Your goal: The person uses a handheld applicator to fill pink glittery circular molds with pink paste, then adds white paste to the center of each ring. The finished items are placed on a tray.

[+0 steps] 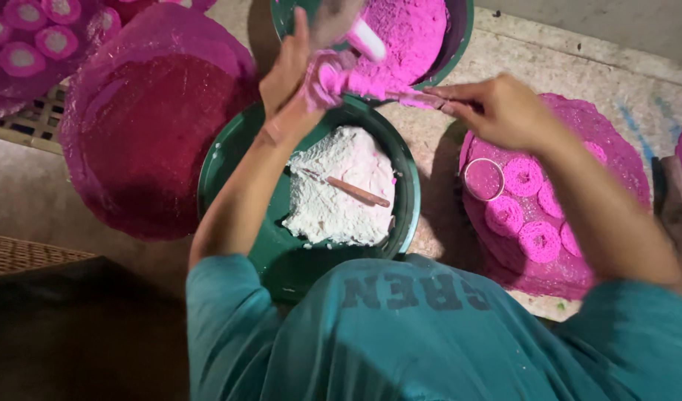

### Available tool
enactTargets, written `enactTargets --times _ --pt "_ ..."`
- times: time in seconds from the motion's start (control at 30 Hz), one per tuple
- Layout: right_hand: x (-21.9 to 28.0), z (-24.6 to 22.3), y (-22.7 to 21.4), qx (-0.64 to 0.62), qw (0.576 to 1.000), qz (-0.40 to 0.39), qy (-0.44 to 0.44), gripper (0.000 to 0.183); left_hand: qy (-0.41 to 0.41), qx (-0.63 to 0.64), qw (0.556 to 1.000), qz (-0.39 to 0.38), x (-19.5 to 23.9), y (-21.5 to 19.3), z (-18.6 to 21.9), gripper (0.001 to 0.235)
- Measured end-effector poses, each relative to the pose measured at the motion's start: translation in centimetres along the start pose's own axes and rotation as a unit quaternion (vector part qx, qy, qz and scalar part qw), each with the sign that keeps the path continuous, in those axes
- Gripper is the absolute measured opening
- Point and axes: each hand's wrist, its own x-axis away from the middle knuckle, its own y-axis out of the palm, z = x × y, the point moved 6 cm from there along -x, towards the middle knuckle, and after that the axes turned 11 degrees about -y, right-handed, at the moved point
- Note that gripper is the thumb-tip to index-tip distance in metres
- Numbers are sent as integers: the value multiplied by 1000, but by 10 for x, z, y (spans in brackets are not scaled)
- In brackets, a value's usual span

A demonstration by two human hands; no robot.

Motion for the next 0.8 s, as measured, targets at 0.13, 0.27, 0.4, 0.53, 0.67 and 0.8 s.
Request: enactTargets --times 0.13,0.27,0.4,0.53,0.67,0.8 --pt "-18 -50 -26 173 974 42 -137 29 98 3 995 25 24 19 32 71" --pt "-13 -106 5 354 889 112 -269 23 142 94 985 -39 39 42 32 91" --pt "26 -102 -24 319 897 122 -281 30 33 9 995 -94 46 31 -6 81" --pt "48 -104 -72 319 921 97 -202 29 -10 48 993 -107 37 1 -10 85" --pt "17 -150 -43 367 879 151 -263 20 135 72 988 -23 50 3 27 63" --pt "26 -140 -30 337 876 194 -285 21 79 44 996 -9 40 13 -1 51"
